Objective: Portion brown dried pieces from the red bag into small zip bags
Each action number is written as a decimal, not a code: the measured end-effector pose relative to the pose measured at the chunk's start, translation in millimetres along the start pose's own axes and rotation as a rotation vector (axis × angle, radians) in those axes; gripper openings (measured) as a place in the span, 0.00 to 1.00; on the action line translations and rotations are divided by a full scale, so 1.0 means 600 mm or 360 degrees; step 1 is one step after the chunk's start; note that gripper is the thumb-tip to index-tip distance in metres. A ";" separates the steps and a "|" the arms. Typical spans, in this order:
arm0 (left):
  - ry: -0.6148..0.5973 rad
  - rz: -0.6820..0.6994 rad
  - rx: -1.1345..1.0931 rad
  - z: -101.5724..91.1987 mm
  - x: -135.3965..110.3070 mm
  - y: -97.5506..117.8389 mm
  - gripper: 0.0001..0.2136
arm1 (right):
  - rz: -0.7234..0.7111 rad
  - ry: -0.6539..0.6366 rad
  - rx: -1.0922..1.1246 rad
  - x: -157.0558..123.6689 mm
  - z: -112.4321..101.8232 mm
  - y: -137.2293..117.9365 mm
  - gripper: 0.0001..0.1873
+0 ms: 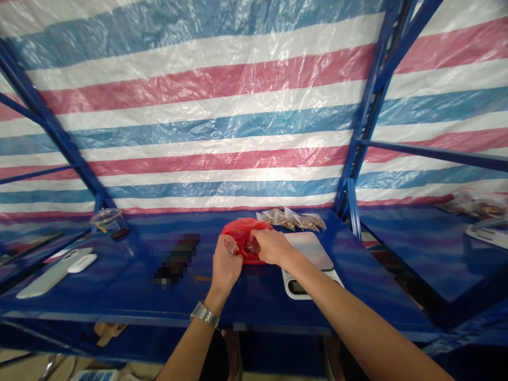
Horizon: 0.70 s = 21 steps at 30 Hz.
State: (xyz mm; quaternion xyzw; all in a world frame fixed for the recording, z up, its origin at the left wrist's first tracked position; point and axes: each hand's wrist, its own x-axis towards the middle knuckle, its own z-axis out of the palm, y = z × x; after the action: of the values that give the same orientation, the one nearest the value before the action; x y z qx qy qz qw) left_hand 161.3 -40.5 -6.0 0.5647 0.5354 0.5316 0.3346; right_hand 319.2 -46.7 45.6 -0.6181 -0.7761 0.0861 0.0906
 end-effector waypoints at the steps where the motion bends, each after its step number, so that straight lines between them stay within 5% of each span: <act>1: -0.0005 0.0004 -0.0022 0.000 0.000 0.000 0.17 | -0.0004 0.0008 0.0007 0.000 0.002 0.000 0.19; 10: 0.0003 -0.0014 -0.0137 0.009 0.002 0.001 0.17 | -0.0073 0.0052 0.0123 0.006 0.024 0.000 0.15; 21: 0.0068 -0.0109 -0.0160 0.004 0.015 -0.008 0.16 | -0.0042 0.0062 0.0515 0.013 0.026 0.012 0.21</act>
State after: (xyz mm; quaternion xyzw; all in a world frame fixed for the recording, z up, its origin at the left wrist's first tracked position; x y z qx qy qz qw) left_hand 161.0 -30.4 -8.7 0.5169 0.5340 0.5580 0.3692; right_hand 320.4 -37.8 29.0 -0.5868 -0.7582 0.1968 0.2052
